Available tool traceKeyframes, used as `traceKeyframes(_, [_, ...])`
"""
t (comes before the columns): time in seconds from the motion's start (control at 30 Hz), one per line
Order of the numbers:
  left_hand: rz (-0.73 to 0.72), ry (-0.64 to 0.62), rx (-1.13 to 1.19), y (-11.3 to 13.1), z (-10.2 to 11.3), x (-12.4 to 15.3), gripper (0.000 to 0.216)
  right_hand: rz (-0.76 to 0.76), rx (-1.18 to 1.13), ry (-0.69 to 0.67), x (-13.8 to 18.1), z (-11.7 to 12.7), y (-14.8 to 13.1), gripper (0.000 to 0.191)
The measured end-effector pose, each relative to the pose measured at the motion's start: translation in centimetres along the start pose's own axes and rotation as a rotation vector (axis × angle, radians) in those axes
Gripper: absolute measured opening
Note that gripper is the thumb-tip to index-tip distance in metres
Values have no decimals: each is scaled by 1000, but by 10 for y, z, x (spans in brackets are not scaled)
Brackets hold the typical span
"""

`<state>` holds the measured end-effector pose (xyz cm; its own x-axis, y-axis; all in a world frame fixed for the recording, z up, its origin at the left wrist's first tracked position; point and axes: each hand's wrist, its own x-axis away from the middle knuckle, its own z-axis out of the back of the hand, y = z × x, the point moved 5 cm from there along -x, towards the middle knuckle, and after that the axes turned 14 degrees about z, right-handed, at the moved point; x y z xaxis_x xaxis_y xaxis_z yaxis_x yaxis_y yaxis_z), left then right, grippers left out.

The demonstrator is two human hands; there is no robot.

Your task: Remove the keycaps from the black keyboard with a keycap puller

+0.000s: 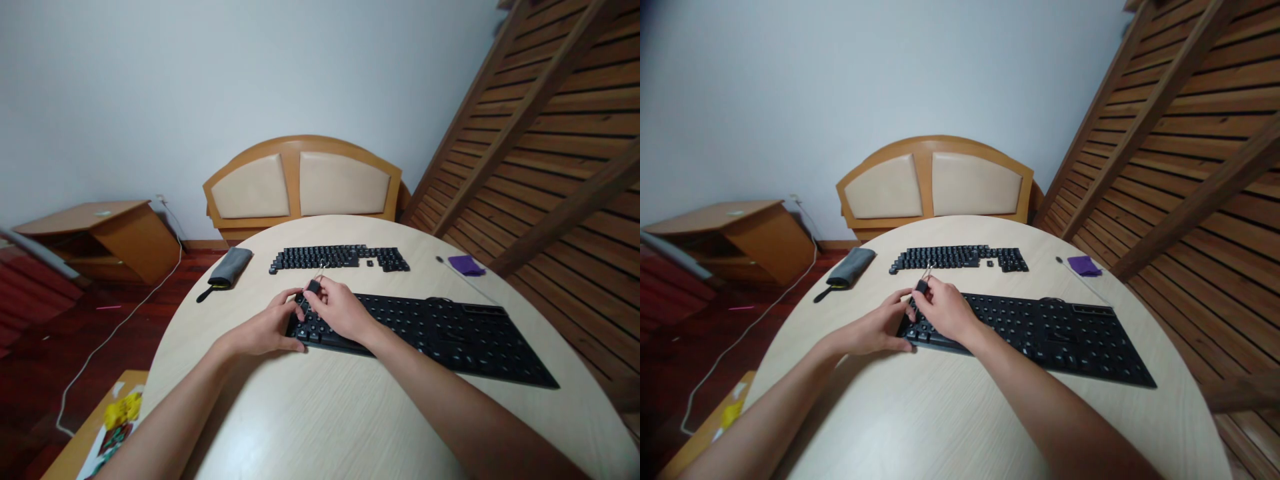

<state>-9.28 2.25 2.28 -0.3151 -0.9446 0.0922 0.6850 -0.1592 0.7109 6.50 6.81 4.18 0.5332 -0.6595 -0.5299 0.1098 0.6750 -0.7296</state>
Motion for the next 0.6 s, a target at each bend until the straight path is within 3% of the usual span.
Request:
traceKeyframes(0.17, [-38,-13,5,-3,-3,-3,37,26,6,-106,7,-2,-1,17])
traceKeyframes(0.37, [-47,-7,5,-5,-4,-6,32,39,-62,-99,20,-12,11,19])
traceKeyframes(0.6, [-48,-20,-20,-4,-5,-6,34,45,-42,-203,21,-12,14,21])
